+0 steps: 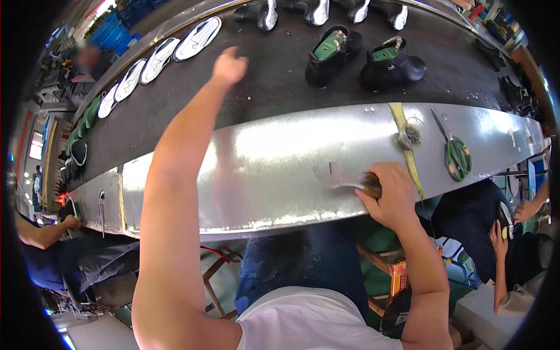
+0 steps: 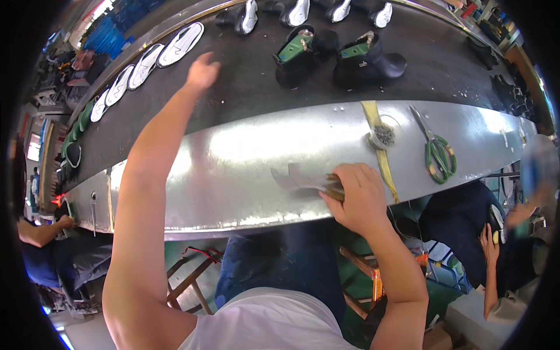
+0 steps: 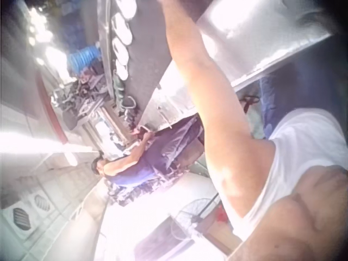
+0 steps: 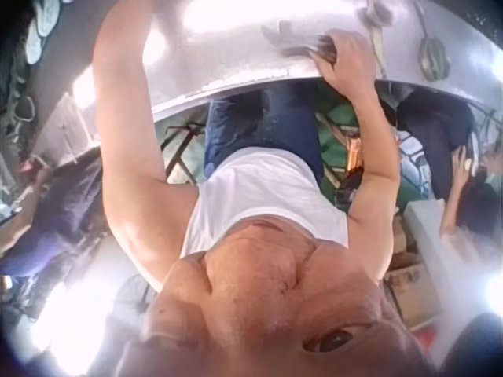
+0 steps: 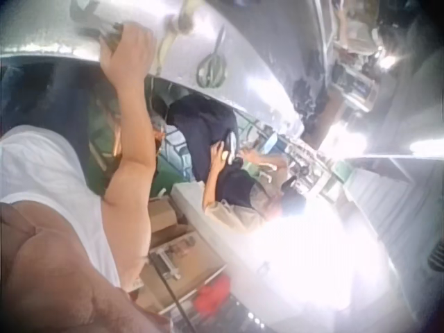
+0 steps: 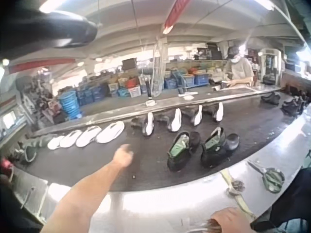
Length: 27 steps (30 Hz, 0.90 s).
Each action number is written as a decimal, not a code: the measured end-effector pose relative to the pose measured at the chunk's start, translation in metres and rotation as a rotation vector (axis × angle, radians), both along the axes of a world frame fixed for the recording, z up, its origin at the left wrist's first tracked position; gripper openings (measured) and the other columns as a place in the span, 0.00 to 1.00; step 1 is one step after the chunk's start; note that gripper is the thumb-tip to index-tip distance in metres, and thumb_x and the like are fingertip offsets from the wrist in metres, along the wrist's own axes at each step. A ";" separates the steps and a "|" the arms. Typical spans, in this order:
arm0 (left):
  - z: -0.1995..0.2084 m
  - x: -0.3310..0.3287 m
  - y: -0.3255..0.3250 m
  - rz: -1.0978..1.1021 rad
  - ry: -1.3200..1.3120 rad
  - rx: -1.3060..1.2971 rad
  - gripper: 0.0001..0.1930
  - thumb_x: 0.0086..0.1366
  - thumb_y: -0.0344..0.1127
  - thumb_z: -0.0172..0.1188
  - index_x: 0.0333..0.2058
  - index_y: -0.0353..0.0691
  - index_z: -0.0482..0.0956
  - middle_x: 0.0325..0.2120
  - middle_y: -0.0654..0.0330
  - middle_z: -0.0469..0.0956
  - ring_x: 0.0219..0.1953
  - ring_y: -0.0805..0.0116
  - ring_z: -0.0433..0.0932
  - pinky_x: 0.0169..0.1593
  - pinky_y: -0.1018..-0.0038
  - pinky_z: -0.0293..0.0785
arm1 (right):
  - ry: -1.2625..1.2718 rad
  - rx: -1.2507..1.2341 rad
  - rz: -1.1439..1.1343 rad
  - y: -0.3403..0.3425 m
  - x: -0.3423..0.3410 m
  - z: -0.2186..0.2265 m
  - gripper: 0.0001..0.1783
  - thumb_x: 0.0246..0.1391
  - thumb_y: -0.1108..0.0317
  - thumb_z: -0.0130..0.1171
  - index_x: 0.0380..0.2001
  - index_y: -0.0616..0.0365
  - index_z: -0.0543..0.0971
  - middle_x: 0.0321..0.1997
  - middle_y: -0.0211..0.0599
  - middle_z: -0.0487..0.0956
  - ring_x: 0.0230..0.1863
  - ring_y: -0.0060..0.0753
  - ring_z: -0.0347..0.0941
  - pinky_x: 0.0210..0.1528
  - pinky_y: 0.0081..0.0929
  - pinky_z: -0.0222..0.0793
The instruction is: Using lasting pincers to pull and secure the shoe upper to the insole on a wooden last at an industrial workstation.
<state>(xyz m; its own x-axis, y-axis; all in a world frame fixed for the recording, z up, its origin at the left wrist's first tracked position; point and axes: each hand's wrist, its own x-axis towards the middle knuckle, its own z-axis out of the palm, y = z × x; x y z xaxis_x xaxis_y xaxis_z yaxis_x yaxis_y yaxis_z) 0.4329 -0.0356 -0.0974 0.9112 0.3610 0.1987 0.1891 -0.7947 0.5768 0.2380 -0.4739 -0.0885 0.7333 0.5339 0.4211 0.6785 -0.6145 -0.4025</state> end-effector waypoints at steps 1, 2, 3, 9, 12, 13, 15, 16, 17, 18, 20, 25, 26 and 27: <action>-0.001 0.001 0.028 0.147 -0.016 0.050 0.32 0.64 0.43 0.56 0.62 0.29 0.67 0.62 0.41 0.68 0.65 0.49 0.67 0.68 0.64 0.62 | 0.004 0.001 -0.001 0.001 -0.001 -0.001 0.23 0.42 0.62 0.71 0.41 0.56 0.75 0.39 0.41 0.78 0.42 0.50 0.73 0.46 0.43 0.65; -0.007 0.004 0.064 0.255 -0.084 0.052 0.32 0.65 0.46 0.57 0.60 0.24 0.67 0.60 0.36 0.69 0.64 0.46 0.68 0.67 0.63 0.62 | 0.024 -0.009 -0.008 0.002 -0.002 0.001 0.23 0.42 0.62 0.71 0.41 0.56 0.76 0.38 0.41 0.78 0.42 0.51 0.73 0.46 0.43 0.65; -0.008 0.007 0.108 0.367 -0.089 0.171 0.35 0.64 0.49 0.59 0.57 0.21 0.68 0.57 0.33 0.70 0.62 0.43 0.69 0.67 0.61 0.63 | 0.043 -0.014 -0.009 0.004 -0.001 0.002 0.22 0.41 0.62 0.71 0.40 0.56 0.76 0.38 0.41 0.77 0.42 0.51 0.73 0.46 0.44 0.66; -0.011 0.044 0.249 0.662 -0.122 0.294 0.60 0.56 0.67 0.62 0.67 0.19 0.47 0.70 0.32 0.43 0.74 0.42 0.41 0.74 0.60 0.44 | 0.025 -0.040 -0.010 -0.003 -0.001 -0.006 0.26 0.31 0.67 0.70 0.40 0.57 0.77 0.41 0.39 0.78 0.44 0.48 0.74 0.47 0.43 0.67; -0.002 0.072 0.249 0.548 0.075 0.214 0.65 0.52 0.72 0.63 0.66 0.17 0.47 0.67 0.33 0.55 0.72 0.46 0.53 0.72 0.63 0.52 | 0.029 -0.046 0.008 -0.006 -0.003 -0.004 0.30 0.24 0.69 0.68 0.40 0.57 0.76 0.41 0.38 0.79 0.43 0.48 0.74 0.46 0.42 0.68; 0.006 0.075 0.233 0.473 0.198 0.085 0.62 0.52 0.71 0.64 0.65 0.17 0.53 0.61 0.34 0.66 0.66 0.45 0.65 0.67 0.62 0.61 | 0.037 -0.059 -0.008 -0.006 -0.003 -0.005 0.30 0.24 0.69 0.68 0.40 0.57 0.76 0.41 0.38 0.79 0.43 0.48 0.74 0.46 0.42 0.68; 0.003 0.089 0.231 0.547 0.099 0.089 0.57 0.52 0.69 0.66 0.60 0.17 0.61 0.59 0.34 0.70 0.63 0.44 0.69 0.64 0.61 0.65 | 0.020 -0.057 -0.009 -0.005 -0.004 -0.003 0.29 0.24 0.69 0.67 0.39 0.57 0.77 0.41 0.38 0.79 0.43 0.46 0.75 0.45 0.41 0.68; 0.003 0.091 0.226 0.571 0.127 0.088 0.49 0.52 0.66 0.68 0.53 0.18 0.71 0.55 0.37 0.74 0.55 0.47 0.77 0.57 0.64 0.73 | 0.021 -0.062 -0.015 -0.005 -0.005 -0.003 0.29 0.24 0.69 0.67 0.39 0.57 0.77 0.41 0.38 0.79 0.43 0.46 0.75 0.45 0.41 0.68; -0.001 0.090 0.218 0.565 0.128 0.084 0.49 0.52 0.66 0.68 0.53 0.18 0.71 0.55 0.37 0.74 0.55 0.47 0.77 0.57 0.64 0.73 | 0.016 -0.060 -0.017 -0.004 -0.006 -0.003 0.28 0.25 0.69 0.67 0.39 0.56 0.77 0.40 0.37 0.79 0.42 0.46 0.75 0.45 0.41 0.68; -0.007 0.091 0.191 0.528 0.156 -0.020 0.45 0.53 0.64 0.68 0.49 0.20 0.74 0.50 0.40 0.77 0.47 0.50 0.80 0.51 0.65 0.76 | 0.012 -0.066 -0.033 -0.003 -0.006 -0.002 0.27 0.25 0.69 0.67 0.39 0.56 0.77 0.40 0.37 0.79 0.42 0.46 0.75 0.45 0.41 0.68; -0.008 0.076 0.184 0.524 0.040 -0.141 0.31 0.55 0.59 0.69 0.37 0.30 0.81 0.31 0.54 0.82 0.26 0.66 0.79 0.29 0.71 0.75 | -0.001 -0.055 -0.031 0.002 -0.005 -0.001 0.27 0.26 0.68 0.68 0.38 0.55 0.78 0.40 0.37 0.79 0.42 0.46 0.75 0.45 0.40 0.68; 0.039 -0.005 0.140 0.142 0.373 -0.418 0.23 0.58 0.58 0.67 0.31 0.41 0.80 0.23 0.64 0.77 0.20 0.75 0.69 0.20 0.76 0.59 | 0.006 -0.044 -0.046 0.003 -0.005 0.000 0.24 0.34 0.63 0.72 0.38 0.55 0.77 0.39 0.39 0.79 0.42 0.48 0.75 0.45 0.41 0.69; 0.045 -0.029 0.128 0.152 0.278 -0.481 0.22 0.60 0.57 0.65 0.32 0.41 0.81 0.23 0.63 0.77 0.20 0.74 0.70 0.19 0.76 0.60 | -0.009 -0.034 -0.036 0.004 -0.005 0.001 0.24 0.36 0.62 0.72 0.39 0.55 0.77 0.40 0.39 0.79 0.42 0.49 0.75 0.46 0.41 0.69; 0.053 -0.058 0.115 0.163 0.184 -0.543 0.21 0.63 0.55 0.64 0.33 0.40 0.81 0.23 0.62 0.78 0.20 0.73 0.72 0.19 0.75 0.62 | -0.022 -0.024 -0.024 0.005 -0.005 0.001 0.24 0.39 0.61 0.72 0.40 0.55 0.76 0.40 0.40 0.79 0.42 0.49 0.75 0.46 0.42 0.69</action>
